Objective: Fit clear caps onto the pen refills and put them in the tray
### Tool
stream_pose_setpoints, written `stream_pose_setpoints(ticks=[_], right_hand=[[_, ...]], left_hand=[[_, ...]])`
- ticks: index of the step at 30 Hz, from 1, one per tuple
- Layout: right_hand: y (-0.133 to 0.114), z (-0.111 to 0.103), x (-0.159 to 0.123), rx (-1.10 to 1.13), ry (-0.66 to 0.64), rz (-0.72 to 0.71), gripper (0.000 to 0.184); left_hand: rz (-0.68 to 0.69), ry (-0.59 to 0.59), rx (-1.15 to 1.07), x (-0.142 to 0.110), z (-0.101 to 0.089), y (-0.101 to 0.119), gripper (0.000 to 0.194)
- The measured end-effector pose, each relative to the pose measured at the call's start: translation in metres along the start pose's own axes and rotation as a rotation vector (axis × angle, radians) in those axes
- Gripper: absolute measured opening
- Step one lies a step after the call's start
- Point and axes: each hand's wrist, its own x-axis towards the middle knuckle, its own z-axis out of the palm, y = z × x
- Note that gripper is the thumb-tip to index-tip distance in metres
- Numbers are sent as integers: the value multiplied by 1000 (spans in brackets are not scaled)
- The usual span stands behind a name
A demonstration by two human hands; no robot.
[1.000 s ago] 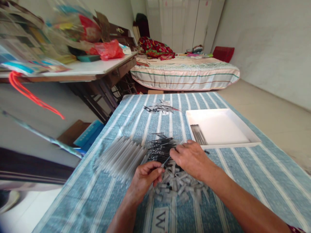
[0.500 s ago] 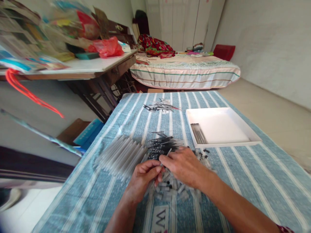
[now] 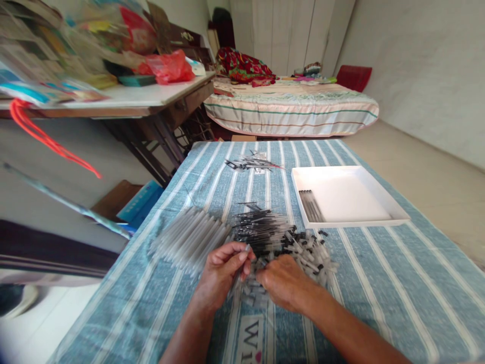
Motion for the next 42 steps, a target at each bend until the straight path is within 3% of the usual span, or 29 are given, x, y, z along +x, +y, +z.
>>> stream_pose_setpoints(ticks=[3, 7, 11, 14, 24, 33, 42], right_hand=[[4, 2, -1, 162, 132, -15, 22], [11, 2, -4, 596, 386, 85, 13], [13, 1, -6, 1134, 459, 124, 5], [13, 2, -5, 1322, 496, 128, 4], [23, 2, -1, 1394, 639, 121, 13], [29, -4, -2, 1323, 598, -4, 8], [31, -6, -3, 1260, 592, -28, 6]], left_hand=[[-1, -4, 3, 0, 0, 0, 12], [-3, -30, 27, -1, 1, 0, 12], [-11, -69, 46, -3, 1, 1, 10], [-8, -77, 30, -3, 1, 2, 10], [-58, -104, 91, -4, 0, -3, 15], [-108, -172, 181, -5, 0, -3, 20], [-106, -171, 212, -5, 0, -2, 19]])
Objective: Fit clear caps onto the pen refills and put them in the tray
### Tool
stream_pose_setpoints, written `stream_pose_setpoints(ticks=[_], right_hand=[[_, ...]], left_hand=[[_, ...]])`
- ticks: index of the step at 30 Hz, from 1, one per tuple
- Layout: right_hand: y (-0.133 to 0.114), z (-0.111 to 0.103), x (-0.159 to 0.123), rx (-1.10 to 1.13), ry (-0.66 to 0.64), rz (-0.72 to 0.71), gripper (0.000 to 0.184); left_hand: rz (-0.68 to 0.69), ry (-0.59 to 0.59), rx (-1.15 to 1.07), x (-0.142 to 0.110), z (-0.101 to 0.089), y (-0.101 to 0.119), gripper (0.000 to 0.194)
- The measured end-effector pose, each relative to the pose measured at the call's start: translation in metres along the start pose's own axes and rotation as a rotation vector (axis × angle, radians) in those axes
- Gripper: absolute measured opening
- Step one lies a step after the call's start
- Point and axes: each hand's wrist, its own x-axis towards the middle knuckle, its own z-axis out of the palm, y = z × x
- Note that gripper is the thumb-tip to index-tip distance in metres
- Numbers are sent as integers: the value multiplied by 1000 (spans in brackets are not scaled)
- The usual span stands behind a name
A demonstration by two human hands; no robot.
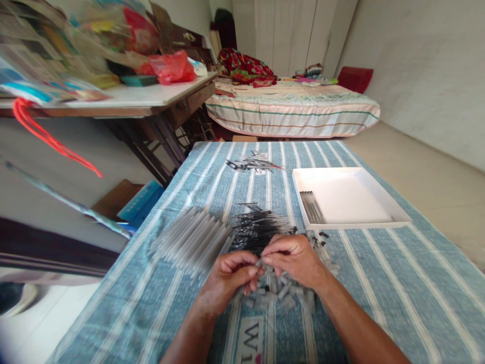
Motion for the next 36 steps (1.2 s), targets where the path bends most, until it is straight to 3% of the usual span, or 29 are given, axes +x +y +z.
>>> stream_pose_setpoints(ticks=[6, 9, 13, 18, 25, 30, 36], right_hand=[[0, 0, 0, -40, -48, 48, 11], [-6, -2, 2, -168, -98, 6, 11], [-21, -6, 8, -401, -243, -55, 11], [-31, -7, 15, -450, -382, 26, 15], [-32, -2, 18, -335, -334, 263, 16], [-31, -1, 18, -522, -225, 150, 14], [-29, -1, 18, -654, -314, 90, 14]], left_hand=[[-15, 1, 2, 0, 1, 0, 20], [-50, -4, 23, 0, 3, 2, 19], [-76, -57, 56, -1, 4, 6, 16], [-89, -125, 124, -3, 4, 9, 18], [-95, -85, 139, -1, 0, 7, 23], [-92, -60, 125, 2, -1, 5, 26], [-87, -39, 128, -2, 3, 7, 26]])
